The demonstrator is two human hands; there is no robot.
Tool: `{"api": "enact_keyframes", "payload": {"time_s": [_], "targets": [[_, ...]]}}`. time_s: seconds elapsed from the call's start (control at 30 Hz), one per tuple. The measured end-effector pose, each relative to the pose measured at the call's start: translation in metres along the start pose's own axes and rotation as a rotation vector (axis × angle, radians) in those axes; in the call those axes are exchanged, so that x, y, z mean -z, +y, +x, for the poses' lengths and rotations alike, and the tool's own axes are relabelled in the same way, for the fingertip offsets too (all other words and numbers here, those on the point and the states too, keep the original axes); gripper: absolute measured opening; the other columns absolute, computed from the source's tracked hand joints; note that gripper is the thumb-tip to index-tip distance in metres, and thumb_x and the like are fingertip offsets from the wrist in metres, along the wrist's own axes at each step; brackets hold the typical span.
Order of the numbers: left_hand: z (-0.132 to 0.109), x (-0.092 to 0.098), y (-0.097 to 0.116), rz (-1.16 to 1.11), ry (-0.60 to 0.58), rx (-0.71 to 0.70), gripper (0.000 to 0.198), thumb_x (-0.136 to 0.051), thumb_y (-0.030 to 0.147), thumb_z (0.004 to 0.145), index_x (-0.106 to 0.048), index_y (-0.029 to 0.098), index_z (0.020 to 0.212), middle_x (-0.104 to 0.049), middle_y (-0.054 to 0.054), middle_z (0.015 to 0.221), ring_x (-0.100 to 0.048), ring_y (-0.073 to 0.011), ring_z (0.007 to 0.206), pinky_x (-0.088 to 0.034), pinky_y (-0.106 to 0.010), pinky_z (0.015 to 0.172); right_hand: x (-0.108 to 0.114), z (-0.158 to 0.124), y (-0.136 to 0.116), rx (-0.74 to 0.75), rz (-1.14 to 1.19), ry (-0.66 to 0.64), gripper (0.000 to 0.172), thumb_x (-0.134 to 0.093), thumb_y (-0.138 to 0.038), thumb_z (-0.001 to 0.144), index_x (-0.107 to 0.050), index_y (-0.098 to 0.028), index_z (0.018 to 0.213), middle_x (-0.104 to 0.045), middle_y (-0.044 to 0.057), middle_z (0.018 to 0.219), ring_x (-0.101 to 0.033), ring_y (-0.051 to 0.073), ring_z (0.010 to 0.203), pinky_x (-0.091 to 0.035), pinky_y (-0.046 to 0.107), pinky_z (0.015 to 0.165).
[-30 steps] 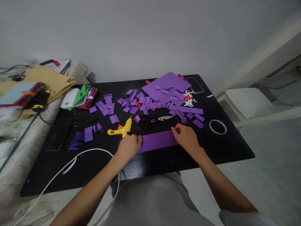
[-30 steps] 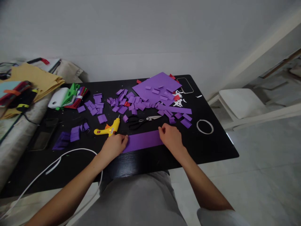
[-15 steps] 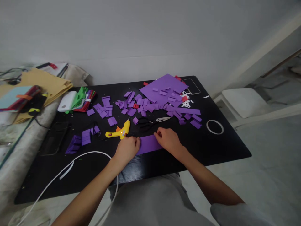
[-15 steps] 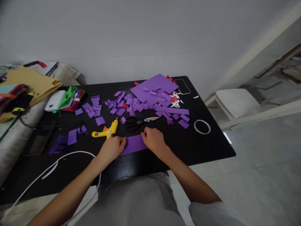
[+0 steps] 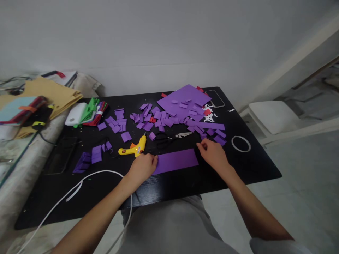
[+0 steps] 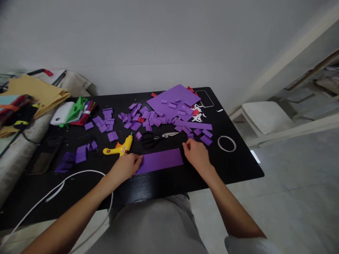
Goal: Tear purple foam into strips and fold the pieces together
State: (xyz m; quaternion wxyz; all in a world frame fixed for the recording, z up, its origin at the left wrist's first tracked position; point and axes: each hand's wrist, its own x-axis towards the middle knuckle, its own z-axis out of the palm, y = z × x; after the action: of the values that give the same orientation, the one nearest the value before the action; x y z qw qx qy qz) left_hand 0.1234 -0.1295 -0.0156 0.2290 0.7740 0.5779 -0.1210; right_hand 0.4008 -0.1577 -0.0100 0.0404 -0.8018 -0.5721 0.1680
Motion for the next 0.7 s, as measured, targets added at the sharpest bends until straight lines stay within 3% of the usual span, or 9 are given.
{"api": "enact_keyframes", "payload": {"time_s": [0.1, 0.2, 0.37, 0.53, 0.7], "targets": [[0.004, 0.007, 0.01, 0.005, 0.008, -0.064, 0.052, -0.039, 0.041, 0.109, -0.081, 0.015, 0.094, -0.081, -0.016, 0.093, -0.079, -0.0275, 0.092, -0.056, -0.037, 0.089, -0.01, -0.01, -0.019, 0.14, 0.152, 0.01, 0.023, -0.061, -0.037, 0.104, -0.07, -0.019, 0.092, -0.078, 0.006, 0.088, -0.073, 0.022, 0.085, -0.043, 0.03, 0.073], [0.013, 0.01, 0.029, 0.016, 0.041, -0.109, 0.048, -0.041, 0.043, 0.109, -0.081, 0.017, 0.101, -0.081, -0.015, 0.098, -0.077, -0.0295, 0.101, -0.055, -0.038, 0.092, -0.024, -0.018, -0.038, 0.271, 0.233, -0.087, 0.019, -0.066, -0.036, 0.101, -0.07, -0.02, 0.092, -0.079, 0.005, 0.089, -0.073, 0.022, 0.084, -0.041, 0.03, 0.071], [0.027, 0.002, 0.055, 0.037, 0.054, -0.133, 0.043, -0.043, 0.04, 0.108, -0.08, 0.018, 0.11, -0.081, -0.016, 0.105, -0.078, -0.0314, 0.103, -0.058, -0.041, 0.089, -0.034, -0.018, -0.046, 0.308, 0.225, -0.15, 0.007, -0.069, -0.025, 0.099, -0.071, -0.019, 0.096, -0.079, 0.006, 0.094, -0.073, 0.022, 0.086, -0.04, 0.029, 0.071], [0.032, -0.001, 0.056, 0.039, 0.039, -0.117, 0.043, -0.044, 0.04, 0.107, -0.08, 0.017, 0.111, -0.08, -0.018, 0.107, -0.077, -0.0343, 0.104, -0.059, -0.043, 0.088, -0.032, -0.015, -0.042, 0.31, 0.245, -0.179, 0.007, -0.071, -0.027, 0.098, -0.072, -0.02, 0.095, -0.079, 0.004, 0.093, -0.072, 0.02, 0.086, -0.041, 0.028, 0.07], [0.03, 0.006, 0.045, 0.026, 0.01, -0.088, 0.044, -0.043, 0.039, 0.107, -0.082, 0.018, 0.104, -0.081, -0.017, 0.101, -0.078, -0.0305, 0.101, -0.058, -0.038, 0.088, -0.029, -0.014, -0.045, 0.298, 0.26, -0.198, 0.006, -0.073, -0.025, 0.096, -0.072, -0.02, 0.093, -0.079, 0.004, 0.091, -0.072, 0.02, 0.085, -0.041, 0.028, 0.069]]}}
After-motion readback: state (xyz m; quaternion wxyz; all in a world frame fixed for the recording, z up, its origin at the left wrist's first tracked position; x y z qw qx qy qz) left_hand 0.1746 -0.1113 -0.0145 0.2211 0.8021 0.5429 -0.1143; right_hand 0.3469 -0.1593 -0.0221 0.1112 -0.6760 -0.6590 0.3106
